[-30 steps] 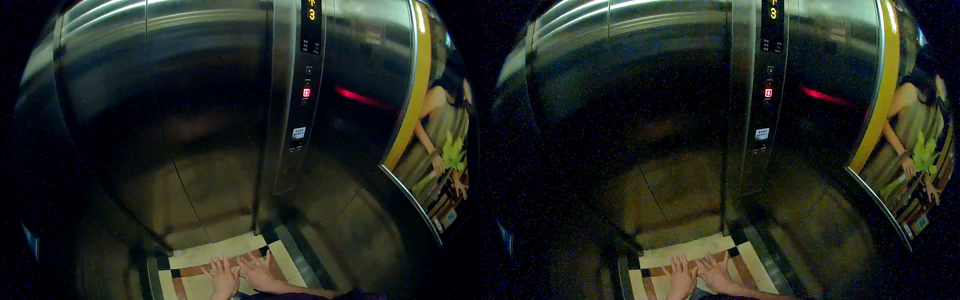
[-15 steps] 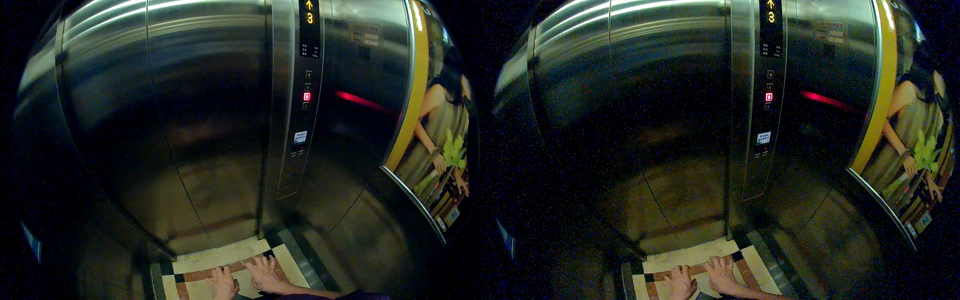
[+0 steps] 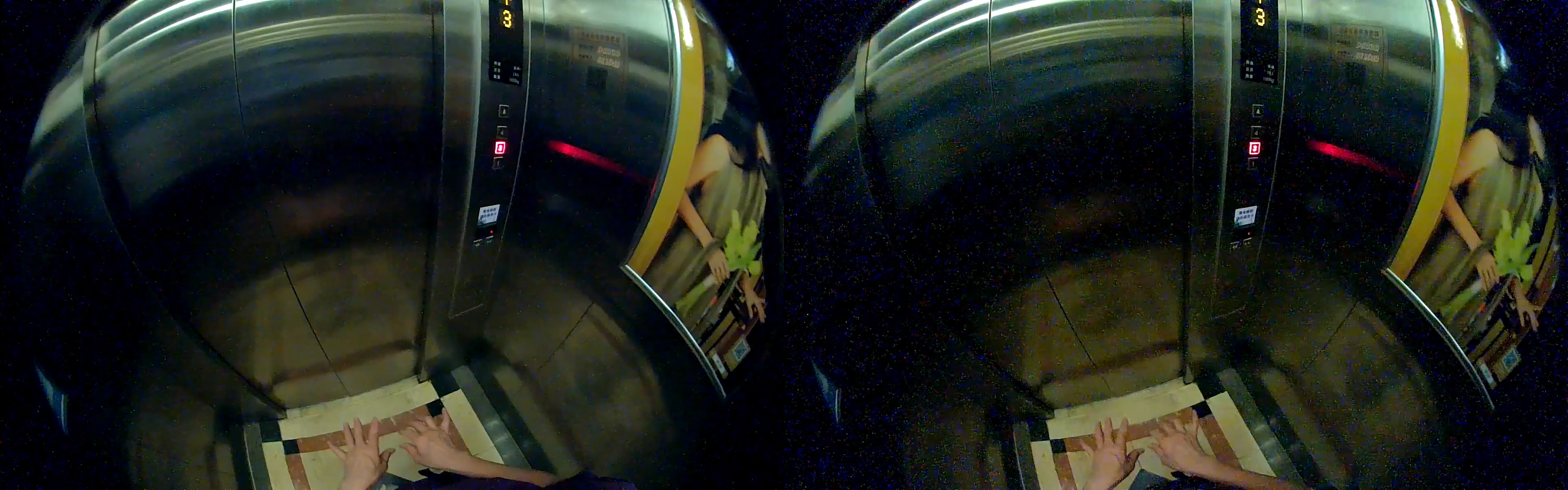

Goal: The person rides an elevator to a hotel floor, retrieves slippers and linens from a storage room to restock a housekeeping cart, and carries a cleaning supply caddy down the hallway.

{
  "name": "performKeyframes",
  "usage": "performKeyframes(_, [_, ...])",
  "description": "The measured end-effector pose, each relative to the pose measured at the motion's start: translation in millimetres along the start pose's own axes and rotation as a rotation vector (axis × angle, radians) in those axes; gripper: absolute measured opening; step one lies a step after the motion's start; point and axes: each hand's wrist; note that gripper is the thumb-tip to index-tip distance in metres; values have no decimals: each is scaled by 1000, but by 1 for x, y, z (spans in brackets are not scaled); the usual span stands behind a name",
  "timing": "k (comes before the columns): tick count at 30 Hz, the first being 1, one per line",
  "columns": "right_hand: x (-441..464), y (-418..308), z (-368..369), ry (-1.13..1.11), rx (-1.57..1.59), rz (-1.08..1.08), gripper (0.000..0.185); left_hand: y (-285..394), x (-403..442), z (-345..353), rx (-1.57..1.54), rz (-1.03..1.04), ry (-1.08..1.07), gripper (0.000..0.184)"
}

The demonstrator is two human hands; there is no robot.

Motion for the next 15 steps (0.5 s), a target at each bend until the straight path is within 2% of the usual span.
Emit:
performKeyframes(1, [-1, 0, 0, -1, -1, 1, 47, -2, 2, 3, 29, 39, 60, 92])
performKeyframes(4, [-1, 1, -2, 10, -4, 3, 42, -7, 7, 9, 2, -16, 20, 92])
performKeyframes(6, [1, 4, -6, -141, -52, -20, 42, -9, 9, 13, -24, -10, 24, 88])
performKeyframes(7, [-1, 2, -10, -147, -50, -21, 42, -9, 7, 14, -48, -4, 32, 84])
performKeyframes(8, [-3, -1, -16, -47, -67, -54, 43, -8, 5, 14, -50, -10, 27, 84])
performKeyframes(9, [-5, -4, -20, 52, -83, -87, 46, -3, 4, 10, -63, -11, 57, 73])
performKeyframes(10, [-4, -3, -16, 44, -79, -89, 46, -1, 4, 5, -76, -13, 85, 62])
performKeyframes(13, [-3, -1, -2, -49, -123, -30, 57, -2, 3, -3, -36, 47, 119, 55])
performKeyframes(15, [-5, -2, -3, 171, 54, -70, 66, -2, 3, -7, -39, 41, 110, 59])
Point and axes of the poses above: each hand's wrist, its own x-axis towards the middle knuckle, its own z-axis out of the palm, y = z × x, and after that the axes turned 3 degrees about z, right-handed
